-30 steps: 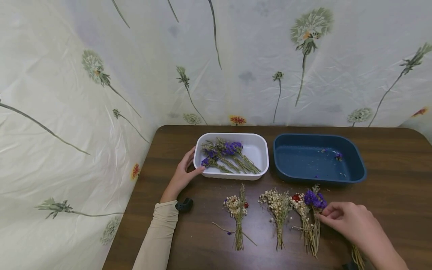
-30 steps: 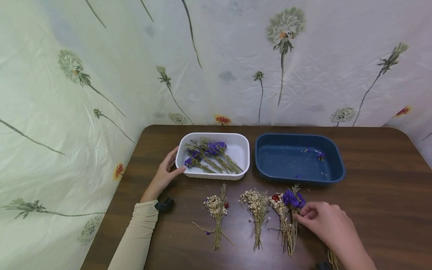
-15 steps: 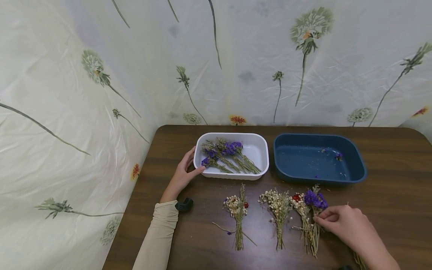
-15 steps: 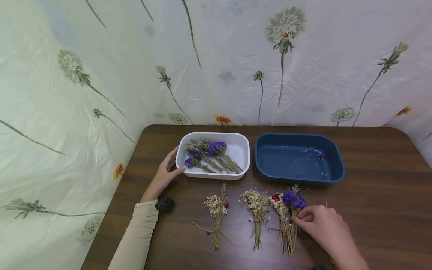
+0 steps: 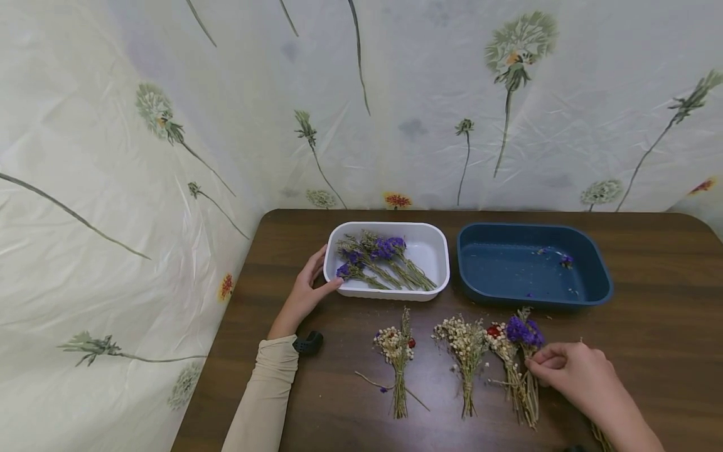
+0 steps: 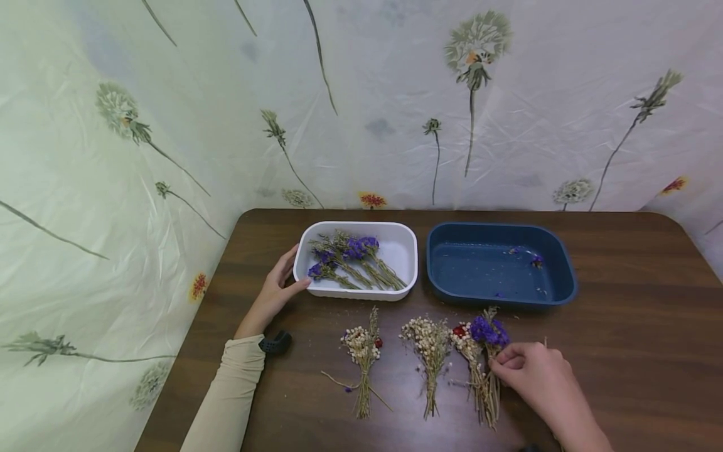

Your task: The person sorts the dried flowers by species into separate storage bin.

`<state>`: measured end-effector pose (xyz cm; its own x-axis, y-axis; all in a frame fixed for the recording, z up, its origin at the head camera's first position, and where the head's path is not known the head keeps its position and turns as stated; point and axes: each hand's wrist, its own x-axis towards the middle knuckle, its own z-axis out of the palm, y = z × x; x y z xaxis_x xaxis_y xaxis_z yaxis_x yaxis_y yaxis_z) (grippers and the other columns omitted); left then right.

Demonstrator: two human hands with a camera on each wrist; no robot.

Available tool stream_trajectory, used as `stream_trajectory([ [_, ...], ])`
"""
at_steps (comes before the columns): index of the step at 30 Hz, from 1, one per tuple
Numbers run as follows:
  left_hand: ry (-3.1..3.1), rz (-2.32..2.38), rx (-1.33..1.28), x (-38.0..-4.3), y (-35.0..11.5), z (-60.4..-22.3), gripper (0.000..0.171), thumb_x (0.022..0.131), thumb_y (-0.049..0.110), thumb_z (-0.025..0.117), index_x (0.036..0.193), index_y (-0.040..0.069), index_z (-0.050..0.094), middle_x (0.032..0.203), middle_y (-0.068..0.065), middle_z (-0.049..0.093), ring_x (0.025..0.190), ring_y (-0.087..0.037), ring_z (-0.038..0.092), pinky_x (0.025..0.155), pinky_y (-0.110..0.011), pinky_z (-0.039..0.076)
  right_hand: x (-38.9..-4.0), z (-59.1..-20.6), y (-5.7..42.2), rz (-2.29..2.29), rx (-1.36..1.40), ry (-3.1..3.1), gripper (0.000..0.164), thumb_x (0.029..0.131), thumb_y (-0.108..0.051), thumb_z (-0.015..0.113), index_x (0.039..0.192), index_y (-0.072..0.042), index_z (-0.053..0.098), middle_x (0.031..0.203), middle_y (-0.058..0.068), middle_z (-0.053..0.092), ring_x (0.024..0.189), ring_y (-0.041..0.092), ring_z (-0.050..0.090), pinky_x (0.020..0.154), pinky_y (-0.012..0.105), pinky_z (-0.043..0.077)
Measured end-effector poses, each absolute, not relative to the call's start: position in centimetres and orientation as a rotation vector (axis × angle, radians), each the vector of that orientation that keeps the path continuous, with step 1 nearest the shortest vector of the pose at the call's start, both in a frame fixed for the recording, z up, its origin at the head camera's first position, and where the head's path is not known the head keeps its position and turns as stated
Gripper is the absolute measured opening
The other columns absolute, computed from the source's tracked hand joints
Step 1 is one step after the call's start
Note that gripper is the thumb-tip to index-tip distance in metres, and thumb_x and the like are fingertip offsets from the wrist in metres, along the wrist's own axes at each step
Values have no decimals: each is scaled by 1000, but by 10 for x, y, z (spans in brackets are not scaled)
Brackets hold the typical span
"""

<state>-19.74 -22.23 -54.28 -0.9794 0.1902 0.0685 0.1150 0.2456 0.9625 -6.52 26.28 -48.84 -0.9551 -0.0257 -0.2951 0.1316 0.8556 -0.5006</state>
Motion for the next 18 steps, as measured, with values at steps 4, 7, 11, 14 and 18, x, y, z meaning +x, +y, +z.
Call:
stream_trajectory([
  [4, 2428, 1868, 298, -197, -222, -542, 81, 95, 19, 76, 162, 30, 32, 167, -4, 37, 154, -27, 37, 128, -52, 29, -64, -487, 262, -788, 96, 2757, 23, 91, -37, 78, 88, -14, 78, 77, -5, 78, 71, 12, 70, 67, 43, 54],
  [7, 2430, 1867, 294, -197, -222, -542, 81, 95, 19, 76, 162, 30, 32, 167, -4, 37, 154, -27, 37, 128, -52, 29, -63, -485, 262, -796, 109, 2764, 24, 90, -38, 79, 88, -14, 78, 77, -6, 77, 71, 11, 70, 67, 41, 53],
  [11, 2433, 1870, 303, -197, -222, -542, 81, 95, 18, 76, 163, 29, 32, 167, -5, 38, 153, -27, 38, 128, -51, 29, -62, -483, 261, -805, 115, 2765, 24, 90, -38, 79, 88, -14, 78, 77, -6, 77, 72, 11, 70, 67, 42, 54],
  [14, 2434, 1872, 312, -197, -222, -542, 81, 95, 17, 75, 163, 29, 32, 166, -5, 38, 153, -27, 38, 128, -51, 30, -62, -481, 261, -807, 113, 2755, 25, 91, -39, 79, 89, -14, 78, 78, -6, 77, 73, 11, 70, 69, 42, 55],
  [18, 2432, 1873, 301, -197, -222, -543, 81, 95, 17, 76, 162, 31, 32, 166, -3, 38, 153, -26, 38, 128, -50, 30, -62, -479, 261, -807, 92, 2759, 24, 91, -39, 78, 89, -15, 78, 79, -7, 77, 73, 10, 70, 69, 38, 54],
])
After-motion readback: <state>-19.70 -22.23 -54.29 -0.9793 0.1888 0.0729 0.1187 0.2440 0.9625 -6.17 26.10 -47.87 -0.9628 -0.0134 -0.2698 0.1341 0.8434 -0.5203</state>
